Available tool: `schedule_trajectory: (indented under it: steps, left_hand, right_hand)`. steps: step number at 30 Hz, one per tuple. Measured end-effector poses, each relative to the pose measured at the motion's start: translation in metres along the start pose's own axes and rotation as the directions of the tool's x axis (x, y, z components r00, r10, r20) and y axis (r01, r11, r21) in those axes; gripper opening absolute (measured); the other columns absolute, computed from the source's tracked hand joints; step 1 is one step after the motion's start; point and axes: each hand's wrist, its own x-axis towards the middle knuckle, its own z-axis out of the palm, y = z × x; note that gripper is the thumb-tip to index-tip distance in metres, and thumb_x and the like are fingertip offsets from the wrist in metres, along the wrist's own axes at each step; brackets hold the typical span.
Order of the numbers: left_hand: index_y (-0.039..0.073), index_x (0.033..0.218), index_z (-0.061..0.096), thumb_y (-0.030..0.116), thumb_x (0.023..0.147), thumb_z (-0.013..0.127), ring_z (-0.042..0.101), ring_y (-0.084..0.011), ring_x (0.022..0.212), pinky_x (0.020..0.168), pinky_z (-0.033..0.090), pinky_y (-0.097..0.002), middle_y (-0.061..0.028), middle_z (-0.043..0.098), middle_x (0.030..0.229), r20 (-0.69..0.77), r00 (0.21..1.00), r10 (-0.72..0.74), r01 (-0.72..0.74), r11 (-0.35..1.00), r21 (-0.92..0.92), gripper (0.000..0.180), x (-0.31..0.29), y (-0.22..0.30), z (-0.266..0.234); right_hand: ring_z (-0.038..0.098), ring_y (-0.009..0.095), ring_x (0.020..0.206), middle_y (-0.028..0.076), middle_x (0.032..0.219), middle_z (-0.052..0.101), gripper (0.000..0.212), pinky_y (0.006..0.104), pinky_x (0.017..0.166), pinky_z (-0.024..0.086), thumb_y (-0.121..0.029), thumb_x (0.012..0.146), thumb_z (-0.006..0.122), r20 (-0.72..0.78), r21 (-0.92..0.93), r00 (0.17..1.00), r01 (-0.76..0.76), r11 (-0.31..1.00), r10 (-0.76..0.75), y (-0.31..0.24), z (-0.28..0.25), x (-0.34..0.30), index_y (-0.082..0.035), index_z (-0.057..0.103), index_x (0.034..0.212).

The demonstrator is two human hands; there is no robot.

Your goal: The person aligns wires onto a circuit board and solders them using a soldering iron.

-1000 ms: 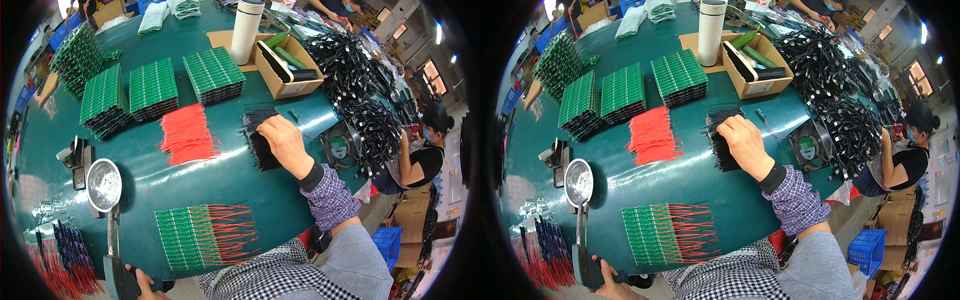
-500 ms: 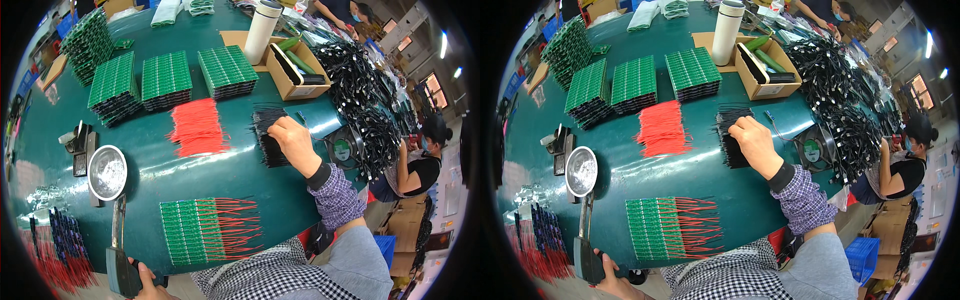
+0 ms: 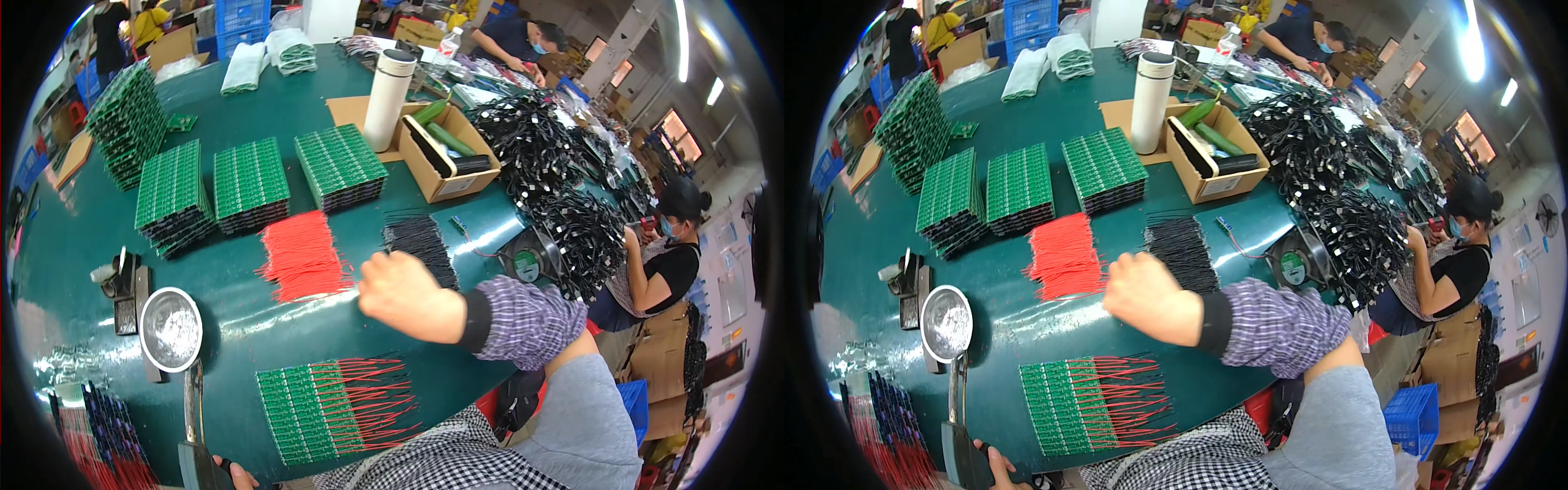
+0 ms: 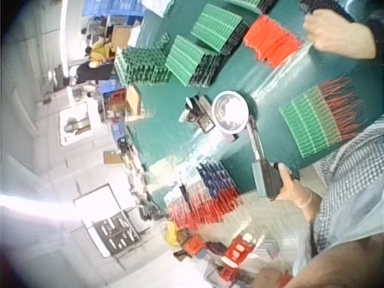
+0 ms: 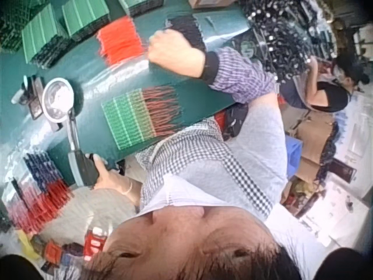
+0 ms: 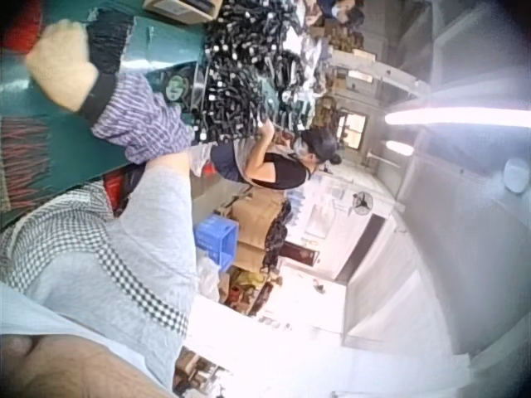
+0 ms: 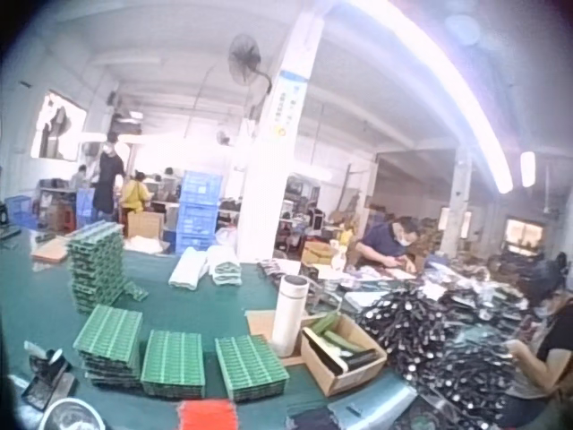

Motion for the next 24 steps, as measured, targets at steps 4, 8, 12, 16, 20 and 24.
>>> schedule_trajectory:
  steps: [4, 8, 12, 16, 20, 24]
  left_hand:
    - [-0.009, 0.115, 0.068, -0.012, 0.079, 0.078, 0.057, -0.0148, 0.065, 0.055, 0.045, -0.0266, -0.0129, 0.072, 0.1, -0.021, 1.0, 0.012, -0.013, 0.999, -0.032, 0.037, -0.003, 0.005, 0.002]
    - [-0.009, 0.114, 0.069, -0.012, 0.079, 0.079, 0.056, -0.0149, 0.064, 0.054, 0.045, -0.0269, -0.0132, 0.072, 0.099, -0.007, 1.0, -0.01, 0.01, 0.999, -0.037, 0.037, -0.004, 0.006, -0.001]
    - [-0.008, 0.122, 0.066, -0.015, 0.078, 0.077, 0.057, -0.0153, 0.066, 0.054, 0.044, -0.0266, -0.0143, 0.071, 0.105, 0.013, 0.998, -0.056, 0.056, 0.996, -0.062, 0.046, -0.003, 0.003, -0.006]
    - [-0.007, 0.132, 0.06, -0.014, 0.078, 0.076, 0.057, -0.0166, 0.067, 0.053, 0.043, -0.0262, -0.0141, 0.068, 0.109, 0.068, 0.977, -0.203, 0.214, 0.94, -0.266, 0.057, -0.003, 0.029, 0.012]
    - [-0.007, 0.12, 0.067, -0.008, 0.079, 0.078, 0.057, -0.0171, 0.065, 0.052, 0.042, -0.0268, -0.0105, 0.068, 0.097, 0.178, 0.927, -0.33, 0.375, 0.837, -0.399, 0.042, -0.003, 0.009, -0.002]
    - [-0.008, 0.127, 0.057, -0.004, 0.078, 0.069, 0.056, -0.0151, 0.062, 0.051, 0.045, -0.0245, -0.0203, 0.067, 0.109, 0.25, 0.917, -0.312, 0.376, 0.886, -0.271, 0.05, -0.012, -0.007, -0.015]
  right_hand:
    - [0.061, 0.021, 0.078, 0.005, 0.077, 0.065, 0.01, 0.034, 0.062, 0.046, -0.018, 0.07, 0.071, 0.177, -0.021, 0.981, 0.089, 0.996, -0.084, -0.025, 0.019, 0.023, -0.008, 0.073, 0.072]
    - [0.061, 0.021, 0.079, 0.006, 0.078, 0.067, 0.011, 0.0335, 0.062, 0.046, -0.018, 0.072, 0.071, 0.252, -0.043, 0.964, 0.1, 0.994, -0.086, -0.031, 0.023, 0.028, -0.008, 0.075, 0.074]
    - [0.064, 0.025, 0.084, 0.007, 0.083, 0.07, 0.01, 0.0367, 0.063, 0.049, -0.018, 0.075, 0.072, 0.267, -0.092, 0.958, 0.13, 0.987, -0.101, -0.035, 0.029, 0.029, -0.011, 0.077, 0.078]
    - [0.058, 0.023, 0.086, 0.006, 0.085, 0.064, 0.015, 0.0357, 0.065, 0.048, -0.019, 0.074, 0.069, 0.117, 0.023, 0.989, 0.088, 0.996, -0.09, -0.032, 0.03, 0.025, -0.007, 0.077, 0.081]
    - [0.058, 0.022, 0.085, 0.006, 0.085, 0.057, 0.015, 0.0344, 0.066, 0.049, -0.014, 0.075, 0.066, -0.111, 0.283, 0.991, 0.105, 0.953, -0.076, -0.031, 0.005, 0.011, -0.003, 0.068, 0.086]
    - [0.062, 0.024, 0.083, 0.008, 0.092, 0.063, 0.023, 0.0364, 0.066, 0.052, 0.0, 0.076, 0.066, -0.224, 0.613, 0.97, 0.068, 0.787, 0.09, -0.063, -0.006, 0.004, -0.001, 0.069, 0.098]
